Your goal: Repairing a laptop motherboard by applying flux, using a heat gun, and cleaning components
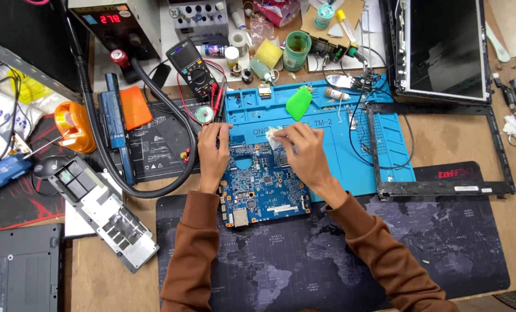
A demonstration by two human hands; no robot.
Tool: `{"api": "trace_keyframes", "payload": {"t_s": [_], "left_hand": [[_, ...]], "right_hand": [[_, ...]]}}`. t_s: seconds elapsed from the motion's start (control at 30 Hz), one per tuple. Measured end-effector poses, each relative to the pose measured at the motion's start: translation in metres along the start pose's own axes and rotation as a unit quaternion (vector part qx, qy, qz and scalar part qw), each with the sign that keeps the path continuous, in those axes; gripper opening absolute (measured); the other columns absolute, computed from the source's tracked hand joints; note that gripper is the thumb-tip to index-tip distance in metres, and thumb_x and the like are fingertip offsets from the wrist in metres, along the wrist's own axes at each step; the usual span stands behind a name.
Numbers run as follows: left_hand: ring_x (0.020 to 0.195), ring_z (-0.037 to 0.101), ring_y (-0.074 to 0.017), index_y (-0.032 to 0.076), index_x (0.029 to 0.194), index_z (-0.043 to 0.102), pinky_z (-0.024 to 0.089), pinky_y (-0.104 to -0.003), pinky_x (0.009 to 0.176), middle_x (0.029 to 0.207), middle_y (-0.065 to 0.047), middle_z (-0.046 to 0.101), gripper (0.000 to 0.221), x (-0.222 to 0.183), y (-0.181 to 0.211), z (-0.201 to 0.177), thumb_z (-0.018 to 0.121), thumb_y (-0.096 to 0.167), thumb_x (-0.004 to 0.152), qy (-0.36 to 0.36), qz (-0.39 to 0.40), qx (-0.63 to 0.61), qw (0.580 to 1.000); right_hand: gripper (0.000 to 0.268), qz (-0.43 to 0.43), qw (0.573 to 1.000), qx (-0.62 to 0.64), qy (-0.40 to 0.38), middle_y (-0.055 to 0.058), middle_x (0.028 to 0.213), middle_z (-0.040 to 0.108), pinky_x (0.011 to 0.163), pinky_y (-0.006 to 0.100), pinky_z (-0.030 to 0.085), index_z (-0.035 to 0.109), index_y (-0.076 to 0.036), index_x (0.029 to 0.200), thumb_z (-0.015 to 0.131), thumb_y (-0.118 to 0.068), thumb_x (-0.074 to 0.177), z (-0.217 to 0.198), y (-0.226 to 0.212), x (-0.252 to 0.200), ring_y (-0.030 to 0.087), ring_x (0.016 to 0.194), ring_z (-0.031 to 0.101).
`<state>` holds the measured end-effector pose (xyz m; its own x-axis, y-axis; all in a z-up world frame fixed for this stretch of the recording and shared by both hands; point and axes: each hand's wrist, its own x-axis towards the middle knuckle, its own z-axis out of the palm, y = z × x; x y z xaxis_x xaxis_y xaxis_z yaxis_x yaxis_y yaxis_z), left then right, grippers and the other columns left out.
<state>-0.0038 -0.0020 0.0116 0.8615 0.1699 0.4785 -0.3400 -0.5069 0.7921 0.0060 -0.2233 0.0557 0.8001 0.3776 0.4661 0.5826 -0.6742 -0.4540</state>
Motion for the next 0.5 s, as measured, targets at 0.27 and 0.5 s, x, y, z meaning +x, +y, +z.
{"api": "trace_keyframes", "payload": {"t_s": [0.27,0.5], "left_hand": [[0.074,0.046,-0.0149,0.011,0.1,0.065,0.037,-0.031,0.079,0.075,-0.004,0.05,0.038,-0.001,-0.004,0.002,0.037,0.03,0.116,0.008,-0.002,0.006,1.0],[0.072,0.046,-0.0135,0.011,0.1,0.066,0.037,-0.03,0.079,0.075,-0.004,0.052,0.037,0.0,-0.004,0.001,0.038,0.029,0.116,0.006,-0.011,-0.013,1.0]], "right_hand": [[0.008,-0.025,0.998,-0.054,-0.037,-0.008,0.088,0.062,0.082,0.027,0.036,0.069,-0.019,0.098,0.065,-0.02,0.104,0.026,0.048,-0.028,0.009,0.081,0.063],[0.004,0.054,0.996,-0.076,-0.016,-0.006,0.09,0.061,0.084,0.033,0.039,0.07,-0.02,0.107,0.069,-0.018,0.103,-0.003,0.08,-0.017,0.014,0.083,0.064]]}}
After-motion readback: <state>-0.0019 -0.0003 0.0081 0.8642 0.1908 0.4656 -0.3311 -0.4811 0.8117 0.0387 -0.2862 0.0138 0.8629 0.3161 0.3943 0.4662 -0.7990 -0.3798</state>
